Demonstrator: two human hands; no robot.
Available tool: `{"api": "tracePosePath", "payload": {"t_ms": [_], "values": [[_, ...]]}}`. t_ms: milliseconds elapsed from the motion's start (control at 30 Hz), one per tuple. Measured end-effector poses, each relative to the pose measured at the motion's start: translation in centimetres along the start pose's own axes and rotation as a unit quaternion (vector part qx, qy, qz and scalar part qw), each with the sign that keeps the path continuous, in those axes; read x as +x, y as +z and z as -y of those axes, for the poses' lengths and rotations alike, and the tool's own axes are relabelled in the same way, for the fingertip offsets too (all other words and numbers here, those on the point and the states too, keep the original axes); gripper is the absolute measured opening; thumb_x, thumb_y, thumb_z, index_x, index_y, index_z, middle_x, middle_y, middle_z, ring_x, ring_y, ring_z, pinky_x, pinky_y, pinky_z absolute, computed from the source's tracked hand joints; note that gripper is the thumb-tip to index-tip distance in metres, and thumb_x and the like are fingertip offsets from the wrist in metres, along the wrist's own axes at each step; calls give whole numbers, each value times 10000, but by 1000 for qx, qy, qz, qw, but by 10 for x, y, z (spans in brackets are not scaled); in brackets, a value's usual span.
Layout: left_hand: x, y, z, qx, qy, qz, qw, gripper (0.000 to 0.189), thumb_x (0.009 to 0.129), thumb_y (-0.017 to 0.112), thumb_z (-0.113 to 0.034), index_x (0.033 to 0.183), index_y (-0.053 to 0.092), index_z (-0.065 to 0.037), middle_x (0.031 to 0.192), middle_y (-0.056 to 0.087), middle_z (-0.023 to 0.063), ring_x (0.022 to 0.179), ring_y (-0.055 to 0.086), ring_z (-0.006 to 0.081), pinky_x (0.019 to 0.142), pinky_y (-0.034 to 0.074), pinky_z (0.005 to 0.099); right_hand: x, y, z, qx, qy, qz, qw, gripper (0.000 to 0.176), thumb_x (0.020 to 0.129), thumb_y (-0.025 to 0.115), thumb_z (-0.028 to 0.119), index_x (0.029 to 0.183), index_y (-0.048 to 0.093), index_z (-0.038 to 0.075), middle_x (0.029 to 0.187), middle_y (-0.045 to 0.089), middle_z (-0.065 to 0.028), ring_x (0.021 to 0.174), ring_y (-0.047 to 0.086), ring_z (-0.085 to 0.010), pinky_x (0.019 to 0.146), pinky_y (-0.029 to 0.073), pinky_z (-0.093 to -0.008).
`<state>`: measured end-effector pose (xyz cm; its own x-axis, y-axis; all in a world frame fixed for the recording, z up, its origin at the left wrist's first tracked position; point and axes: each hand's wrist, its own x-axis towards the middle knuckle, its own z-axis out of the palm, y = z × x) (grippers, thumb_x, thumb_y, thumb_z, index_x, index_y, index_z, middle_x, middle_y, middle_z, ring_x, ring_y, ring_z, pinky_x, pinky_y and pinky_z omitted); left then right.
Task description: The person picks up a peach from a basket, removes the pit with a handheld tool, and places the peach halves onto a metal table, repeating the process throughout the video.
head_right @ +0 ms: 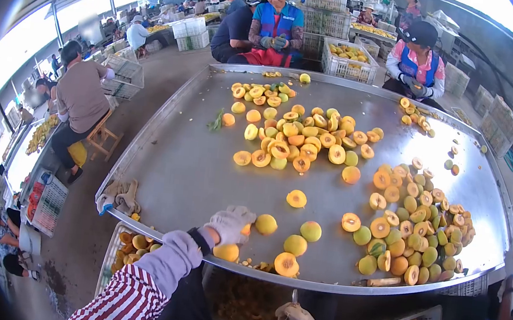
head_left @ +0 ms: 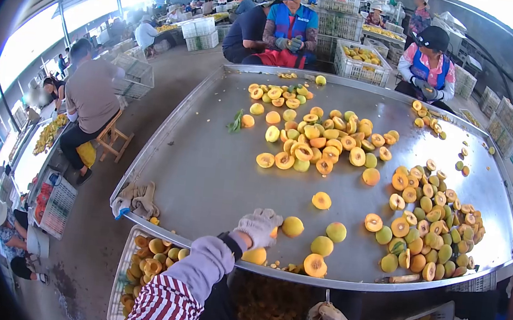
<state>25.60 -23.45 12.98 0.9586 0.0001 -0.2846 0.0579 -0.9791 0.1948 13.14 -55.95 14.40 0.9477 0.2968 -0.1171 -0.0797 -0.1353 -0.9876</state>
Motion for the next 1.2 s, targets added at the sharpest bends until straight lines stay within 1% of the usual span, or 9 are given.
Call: {"api": "tracePosePath", "payload": {"t_ms": [67, 133, 200, 267, 333, 433, 667, 933, 1200], "values": [[-18, 3, 4, -68, 12, -14, 998, 682, 767, 762, -325, 1393, 542, -168, 1349, 557, 124, 1296, 486, 343, 1111, 399, 440, 14, -7, 9, 312, 315, 145, 884, 276, 950, 581, 299, 920, 599, 26, 575, 456, -25, 419, 386, -133, 389, 282, -280], [-31, 6, 10, -119, 12, -78, 990, 632, 816, 753, -303, 1381, 543, -113, 1280, 600, 137, 1189, 585, 319, 1014, 483, 414, 17, -7, 2, 287, 304, 148, 896, 276, 955, 577, 303, 966, 601, 29, 598, 476, -25, 426, 406, -129, 387, 296, -269], [-43, 7, 14, -590, -11, -56, 806, 475, 925, 649, -290, 1331, 570, -56, 1203, 636, 146, 1012, 671, 266, 849, 551, 346, 8, -4, -7, 248, 286, 125, 917, 271, 966, 566, 312, 1019, 608, 50, 623, 506, -14, 437, 453, -116, 389, 336, -238], [-62, 13, 11, -660, -10, -8, 751, 449, 995, 557, -344, 1311, 565, -25, 1178, 649, 151, 873, 688, 240, 712, 560, 310, 3, 6, 10, 181, 265, 95, 942, 250, 960, 577, 304, 1025, 612, 65, 636, 531, -7, 450, 467, -104, 387, 335, -234], [-103, -9, -23, -853, 56, 6, 518, 528, 1005, 524, -472, 1311, 560, -42, 1175, 656, 169, 889, 682, 260, 712, 566, 333, 4, 18, 24, 118, 280, 98, 948, 226, 947, 588, 282, 1027, 614, 73, 658, 558, -2, 467, 474, -93, 395, 342, -223], [-135, -7, -47, -893, 76, 41, 442, 638, 983, 519, -578, 1323, 546, -39, 1154, 662, 182, 925, 686, 301, 701, 571, 352, -11, 42, 63, 153, 270, 98, 946, 218, 926, 611, 238, 1042, 606, 54, 677, 568, 3, 495, 494, -94, 428, 362, -222], [-183, -12, -77, -776, 74, -72, 622, 677, 995, 477, -596, 1306, 544, 1, 1199, 659, 195, 1005, 686, 288, 887, 569, 399, -29, 70, 103, -36, 92, 102, 990, 283, 885, 741, 235, 1006, 615, 12, 760, 657, -98, 637, 584, -167, 663, 501, -323], [-209, -25, -92, -699, 127, -126, 693, 557, 1057, 434, -485, 1263, 601, 5, 1193, 670, 128, 1088, 632, 203, 997, 483, 344, -39, 79, 105, -171, -102, 54, 978, 260, 848, 781, 224, 922, 629, 25, 628, 589, -111, 565, 632, -294, 551, 512, -371], [-216, -20, -104, -687, 110, -149, 703, 456, 1076, 441, -360, 1282, 579, 22, 1195, 663, 154, 1086, 627, 209, 992, 479, 346, -50, 80, 95, -73, -1, 84, 994, 270, 875, 760, 200, 1021, 651, 1, 749, 670, -119, 636, 668, -231, 607, 529, -342]]}}
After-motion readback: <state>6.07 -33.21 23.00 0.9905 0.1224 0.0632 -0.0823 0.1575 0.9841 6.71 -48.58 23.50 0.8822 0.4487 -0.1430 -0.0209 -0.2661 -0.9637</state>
